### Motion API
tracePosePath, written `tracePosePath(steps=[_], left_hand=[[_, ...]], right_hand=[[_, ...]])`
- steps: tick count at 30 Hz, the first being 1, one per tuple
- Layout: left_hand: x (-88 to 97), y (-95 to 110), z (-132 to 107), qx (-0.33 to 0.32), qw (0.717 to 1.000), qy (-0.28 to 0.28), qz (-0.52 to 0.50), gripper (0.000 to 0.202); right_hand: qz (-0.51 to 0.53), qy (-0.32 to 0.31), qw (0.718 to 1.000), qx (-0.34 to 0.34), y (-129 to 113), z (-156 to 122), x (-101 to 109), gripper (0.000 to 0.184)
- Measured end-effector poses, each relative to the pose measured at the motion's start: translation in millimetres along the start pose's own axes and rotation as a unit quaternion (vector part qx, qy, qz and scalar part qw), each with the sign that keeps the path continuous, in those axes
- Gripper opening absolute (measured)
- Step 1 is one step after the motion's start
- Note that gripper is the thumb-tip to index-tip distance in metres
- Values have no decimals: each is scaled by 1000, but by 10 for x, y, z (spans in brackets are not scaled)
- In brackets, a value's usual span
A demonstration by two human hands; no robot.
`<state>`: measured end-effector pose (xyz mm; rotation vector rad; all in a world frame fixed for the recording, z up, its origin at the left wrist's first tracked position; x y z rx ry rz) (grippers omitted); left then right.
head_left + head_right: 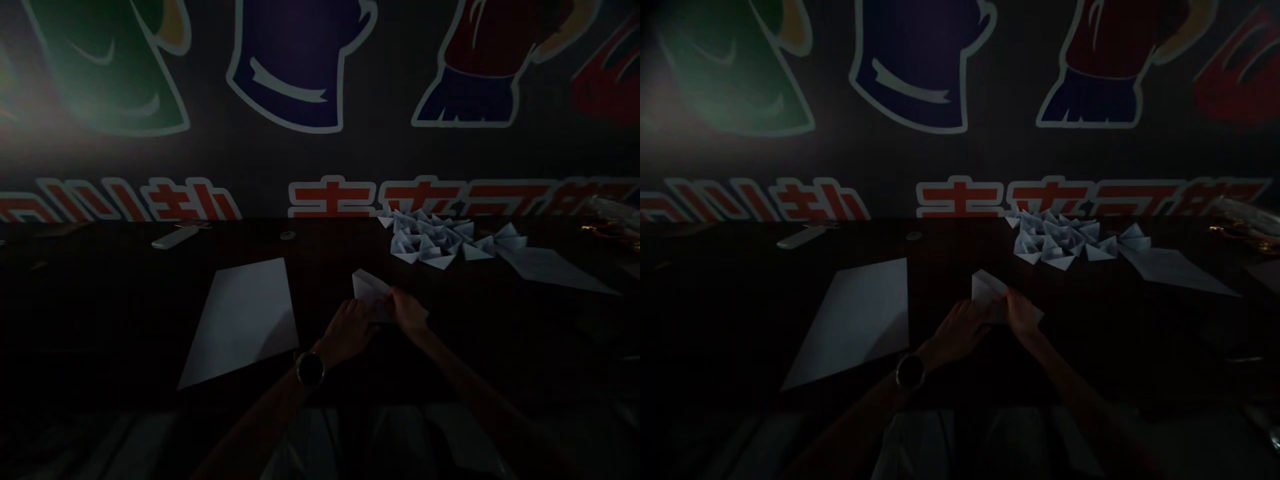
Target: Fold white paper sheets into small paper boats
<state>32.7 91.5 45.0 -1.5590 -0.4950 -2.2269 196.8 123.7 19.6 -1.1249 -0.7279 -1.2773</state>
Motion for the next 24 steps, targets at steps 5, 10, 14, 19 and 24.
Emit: tracePosePath(steps=[5,10,14,19,24], left_hand=[[-134,-23,6,-39,999,12,-31,47],[-127,-40,-20,-56,998,5,-38,49],[-143,-52,-14,-51,998,-4,-39,50],[-153,-53,-15,-47,998,-9,-35,50],[-146,-65,-19,-52,998,1,-43,49]], right_hand=[[6,13,1000,0,7,16,-25,19],[3,-2,1000,-7,9,27,-49,20],[-6,1,1000,-9,3,33,-46,20],[-10,-2,1000,-8,-6,46,-45,21],[-19,1,1000,-4,-4,56,-63,20]])
Point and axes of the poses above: each hand's wrist, its own z-axis towards the middle knuckle, its own x-axis out of the back of the hand, y = z × x, the point moved 5 cm from there along z, towards the middle knuckle, and after that the axes turned 5 degrees about -x, right-handed, at the moved point
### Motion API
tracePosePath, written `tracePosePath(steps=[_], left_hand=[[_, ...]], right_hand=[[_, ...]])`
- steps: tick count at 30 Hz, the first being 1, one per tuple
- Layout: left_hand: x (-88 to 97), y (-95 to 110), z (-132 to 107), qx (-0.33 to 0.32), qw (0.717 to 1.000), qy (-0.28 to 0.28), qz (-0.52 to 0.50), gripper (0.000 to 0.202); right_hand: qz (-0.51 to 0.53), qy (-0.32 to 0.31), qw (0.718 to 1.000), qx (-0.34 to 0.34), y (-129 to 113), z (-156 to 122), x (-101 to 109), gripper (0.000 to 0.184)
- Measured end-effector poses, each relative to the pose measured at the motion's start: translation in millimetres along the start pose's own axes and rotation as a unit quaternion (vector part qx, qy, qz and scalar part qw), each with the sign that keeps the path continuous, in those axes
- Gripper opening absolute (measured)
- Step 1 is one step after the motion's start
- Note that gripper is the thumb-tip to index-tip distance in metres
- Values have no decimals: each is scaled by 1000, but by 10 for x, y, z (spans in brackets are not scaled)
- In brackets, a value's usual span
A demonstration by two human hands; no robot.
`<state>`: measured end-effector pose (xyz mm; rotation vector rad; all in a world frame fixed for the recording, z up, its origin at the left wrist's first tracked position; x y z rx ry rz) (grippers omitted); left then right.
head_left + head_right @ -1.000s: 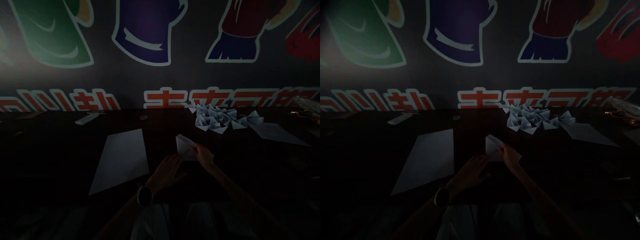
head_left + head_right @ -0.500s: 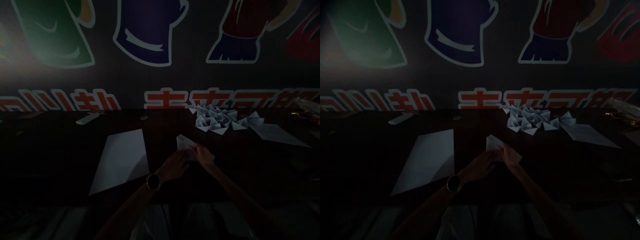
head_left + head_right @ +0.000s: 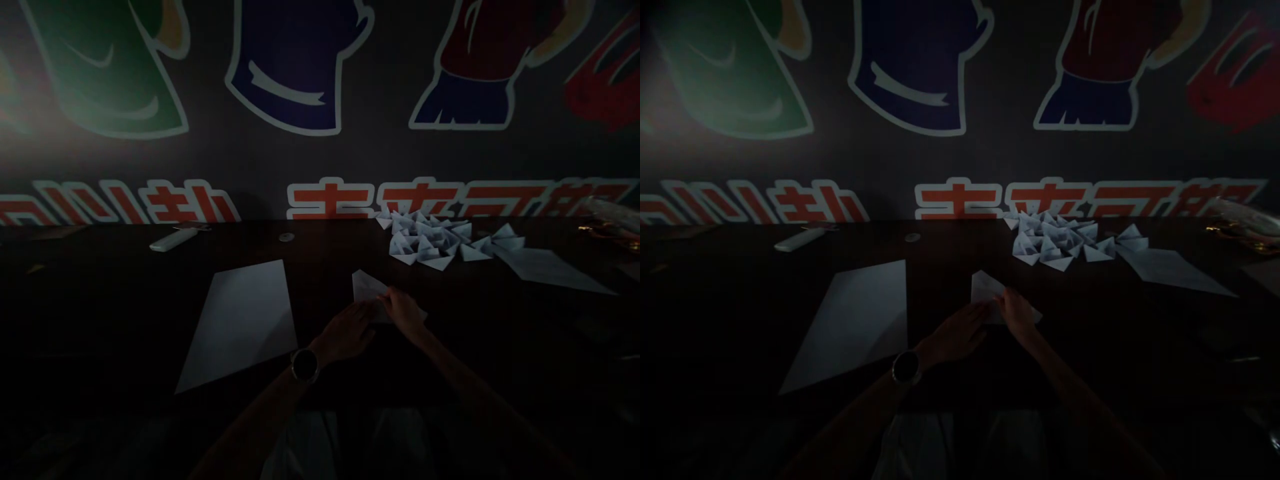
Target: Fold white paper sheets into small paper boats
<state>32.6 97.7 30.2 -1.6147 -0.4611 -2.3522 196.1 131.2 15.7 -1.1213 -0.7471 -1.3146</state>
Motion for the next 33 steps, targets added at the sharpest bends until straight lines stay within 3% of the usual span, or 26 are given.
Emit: tracePosePath(steps=[7,12,16,18,21,25,33], left_hand=[[-45,-66,40,-2,1000,12,-18,41],[-51,-120,79,11,1000,-3,-29,37],[-53,-141,82,20,999,0,-35,35],[-52,-142,84,19,999,9,-48,33],[-56,-139,92,15,998,13,-58,34],[-79,-145,92,21,998,8,-56,36],[-103,-162,81,11,999,-1,-38,36]], right_hand=[[-3,14,1000,8,-9,6,-18,15],[-34,55,997,33,-84,-55,168,17],[-34,88,986,140,-309,-435,303,33],[-9,54,976,209,-436,-694,276,47],[25,3,976,217,-490,-945,216,64],[41,-11,981,191,-368,-1020,199,68],[-38,73,985,154,266,-1176,255,70]])
Point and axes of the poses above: each hand's wrist, its own z-axis towards the middle knuckle, its own x-axis out of the back of the hand, y = z × x, the point moved 5 cm from there along z, towards the middle knuckle, and after that the axes turned 5 degrees about -x, right-handed, at the moved point
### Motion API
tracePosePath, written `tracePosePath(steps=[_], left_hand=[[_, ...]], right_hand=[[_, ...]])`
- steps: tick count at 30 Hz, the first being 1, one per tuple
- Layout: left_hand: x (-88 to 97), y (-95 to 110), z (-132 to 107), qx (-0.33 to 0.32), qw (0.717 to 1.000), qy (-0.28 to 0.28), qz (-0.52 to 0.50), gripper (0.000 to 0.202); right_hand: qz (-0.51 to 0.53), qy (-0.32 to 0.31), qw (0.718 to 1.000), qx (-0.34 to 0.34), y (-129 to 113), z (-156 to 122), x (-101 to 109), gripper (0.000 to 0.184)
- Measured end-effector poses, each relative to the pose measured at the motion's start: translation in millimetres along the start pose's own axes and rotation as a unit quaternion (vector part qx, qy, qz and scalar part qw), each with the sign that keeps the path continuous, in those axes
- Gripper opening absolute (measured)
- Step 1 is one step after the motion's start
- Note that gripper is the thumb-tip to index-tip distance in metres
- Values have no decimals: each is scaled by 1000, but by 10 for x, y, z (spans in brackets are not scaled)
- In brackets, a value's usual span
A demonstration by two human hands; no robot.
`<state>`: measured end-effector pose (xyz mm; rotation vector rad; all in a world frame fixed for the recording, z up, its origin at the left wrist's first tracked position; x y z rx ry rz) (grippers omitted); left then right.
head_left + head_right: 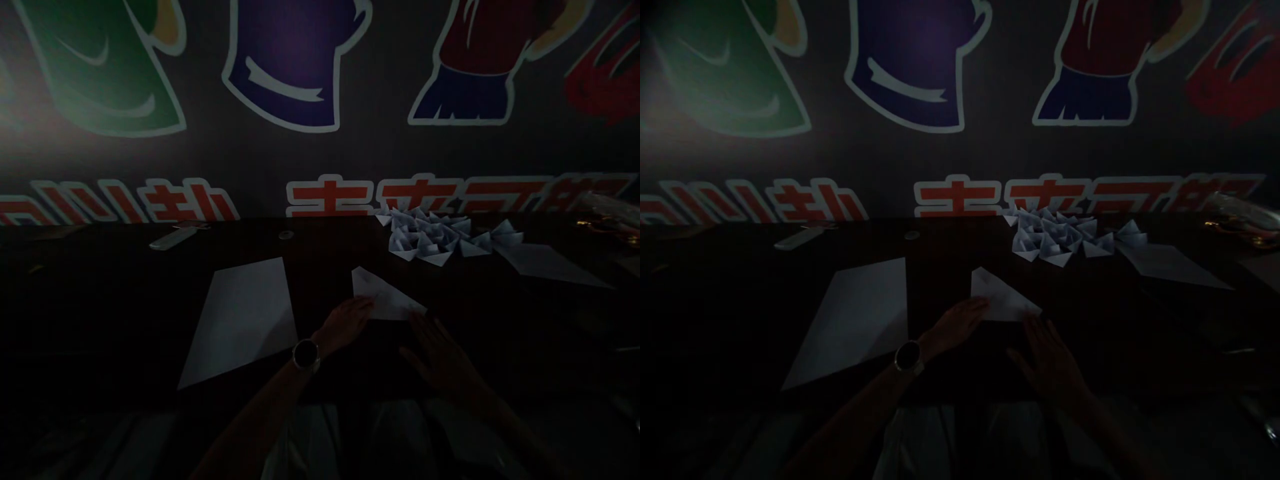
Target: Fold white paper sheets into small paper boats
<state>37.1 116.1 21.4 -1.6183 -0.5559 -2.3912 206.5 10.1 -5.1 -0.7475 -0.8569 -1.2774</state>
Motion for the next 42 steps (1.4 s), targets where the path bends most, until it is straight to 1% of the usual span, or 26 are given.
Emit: tracePosePath(steps=[3,4,6,9,11,14,16,18,21,25,29,34,38,40,42], left_hand=[[3,3,3,-8,1000,-3,3,36],[3,2,3,-9,1000,-2,2,36],[2,-7,4,-9,1000,5,-3,35],[-1,-21,9,-11,1000,12,-23,34],[7,-31,16,-2,999,18,-42,33],[28,-44,34,36,997,25,-67,35],[43,-46,48,63,995,26,-70,41],[54,-47,59,76,994,27,-69,44],[48,-66,63,56,996,11,-72,44],[24,-156,42,26,996,-27,-76,45],[37,-210,32,-8,995,-52,-89,45],[29,-230,55,-66,990,-90,-90,48],[-7,-220,58,-109,986,-103,-69,49],[-15,-213,50,-113,987,-106,-53,52],[-4,-201,37,-110,987,-109,-42,54]], right_hand=[[-15,16,999,-25,36,24,73,73],[-15,23,999,-31,5,73,100,74],[-3,24,1000,-17,-125,204,128,74],[46,-24,997,63,-395,362,72,66],[79,-61,991,90,-504,392,6,62],[112,-92,986,80,-527,366,-65,60],[123,-100,985,68,-503,343,-84,60],[124,-105,985,64,-486,333,-88,60],[123,-107,984,72,-490,340,-73,59],[122,-103,984,78,-511,358,-35,60],[120,-104,984,76,-514,359,-22,61],[124,-99,984,77,-515,368,-24,64],[118,-100,984,90,-528,353,-53,65],[101,-88,988,81,-468,307,-87,65],[75,-59,994,51,-327,236,-114,67]])
Point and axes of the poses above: each hand's wrist, its own z-axis towards the middle knuckle, its own x-axis out of the back of the hand, y = z × x, the point moved 5 cm from there along z, towards the middle knuckle, and after that the axes turned 5 degrees about -x, right-handed, at the moved point
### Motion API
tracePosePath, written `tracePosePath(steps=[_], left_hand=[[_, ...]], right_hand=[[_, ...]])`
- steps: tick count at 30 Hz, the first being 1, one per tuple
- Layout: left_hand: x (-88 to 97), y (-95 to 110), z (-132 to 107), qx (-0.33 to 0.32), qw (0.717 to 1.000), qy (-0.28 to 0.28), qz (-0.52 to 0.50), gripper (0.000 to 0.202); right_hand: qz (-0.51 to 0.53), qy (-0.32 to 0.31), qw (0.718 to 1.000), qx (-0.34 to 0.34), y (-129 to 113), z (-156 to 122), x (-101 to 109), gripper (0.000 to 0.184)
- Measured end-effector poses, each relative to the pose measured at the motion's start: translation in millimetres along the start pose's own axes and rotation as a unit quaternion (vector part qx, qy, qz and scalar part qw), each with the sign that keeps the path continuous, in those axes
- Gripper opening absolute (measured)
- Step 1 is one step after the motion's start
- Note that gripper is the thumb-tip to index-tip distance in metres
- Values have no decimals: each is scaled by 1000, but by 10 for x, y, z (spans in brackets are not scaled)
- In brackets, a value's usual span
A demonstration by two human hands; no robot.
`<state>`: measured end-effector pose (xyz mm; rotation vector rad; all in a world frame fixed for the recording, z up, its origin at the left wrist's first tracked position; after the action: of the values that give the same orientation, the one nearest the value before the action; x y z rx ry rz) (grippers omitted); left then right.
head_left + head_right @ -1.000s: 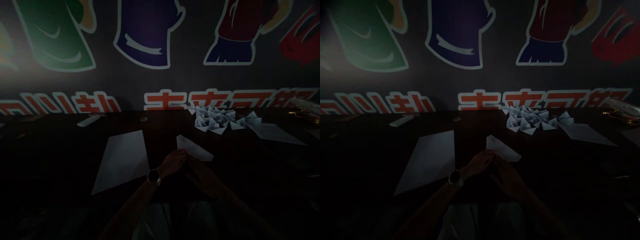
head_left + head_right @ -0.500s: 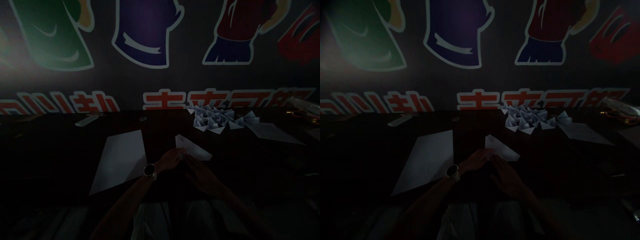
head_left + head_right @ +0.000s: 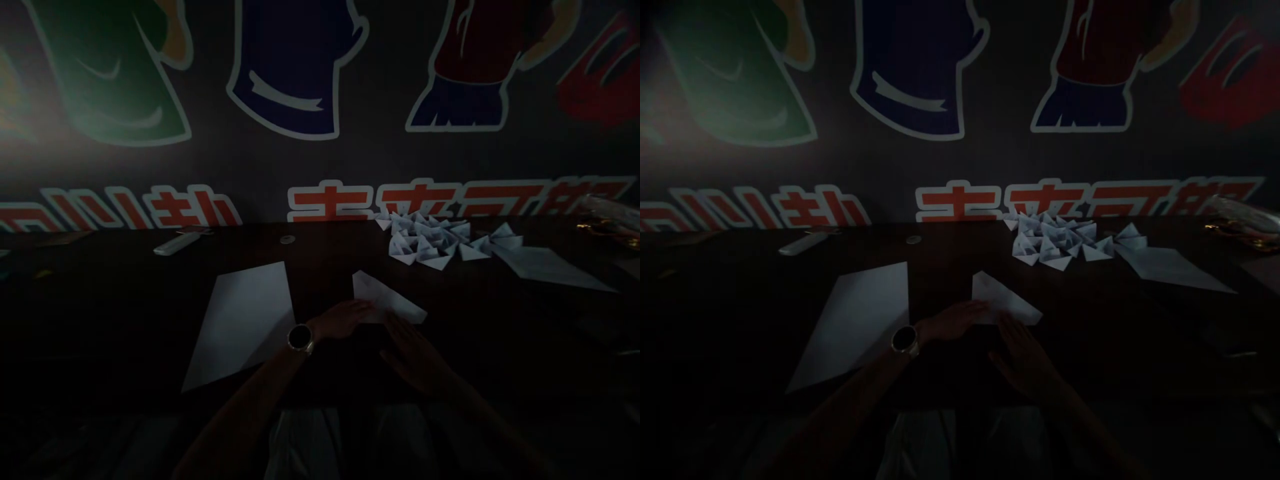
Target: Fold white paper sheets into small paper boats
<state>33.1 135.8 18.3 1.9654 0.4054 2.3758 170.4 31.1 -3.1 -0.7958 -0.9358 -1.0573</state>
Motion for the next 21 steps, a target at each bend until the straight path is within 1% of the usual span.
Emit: tracePosePath(steps=[4,6,7,9,11,12,13,14,15,16,18,20,21], left_hand=[[75,59,0,17,1000,12,17,48],[130,97,35,47,997,39,41,43],[154,120,61,69,994,59,60,39],[171,177,120,117,983,92,104,29],[143,239,169,153,972,110,138,28],[115,267,185,159,970,112,143,30],[87,290,192,155,971,111,142,32],[63,305,192,142,975,107,135,35],[44,316,185,120,980,96,124,37],[31,324,173,87,987,77,109,38],[35,339,134,20,997,33,73,40],[67,369,87,-29,999,0,33,42],[86,394,64,-40,999,-6,17,42]], right_hand=[[-55,91,992,-61,320,-195,94,75],[-62,99,991,-61,346,-247,171,71],[-57,89,993,-53,301,-258,205,67],[-33,57,997,-30,98,-263,261,57],[10,28,1000,-8,-202,-253,306,54],[36,0,999,11,-369,-243,309,55],[65,-32,997,32,-526,-230,305,57],[94,-52,993,46,-646,-213,310,57],[119,-73,988,69,-738,-195,310,57],[132,-81,985,73,-764,-174,314,56],[118,-54,990,47,-646,-137,329,53],[67,-4,998,3,-394,-141,337,59],[51,10,999,-5,-274,-160,331,58]])
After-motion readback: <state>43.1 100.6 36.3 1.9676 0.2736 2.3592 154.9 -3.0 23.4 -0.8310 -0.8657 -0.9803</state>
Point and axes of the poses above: each hand's wrist, its own z-axis towards the middle knuckle, its own x-axis out of the back of the hand, y = z × x, the point moved 5 cm from there along z, towards the middle knuckle, and after that the axes turned 5 degrees about -x, right-handed, at the moved point
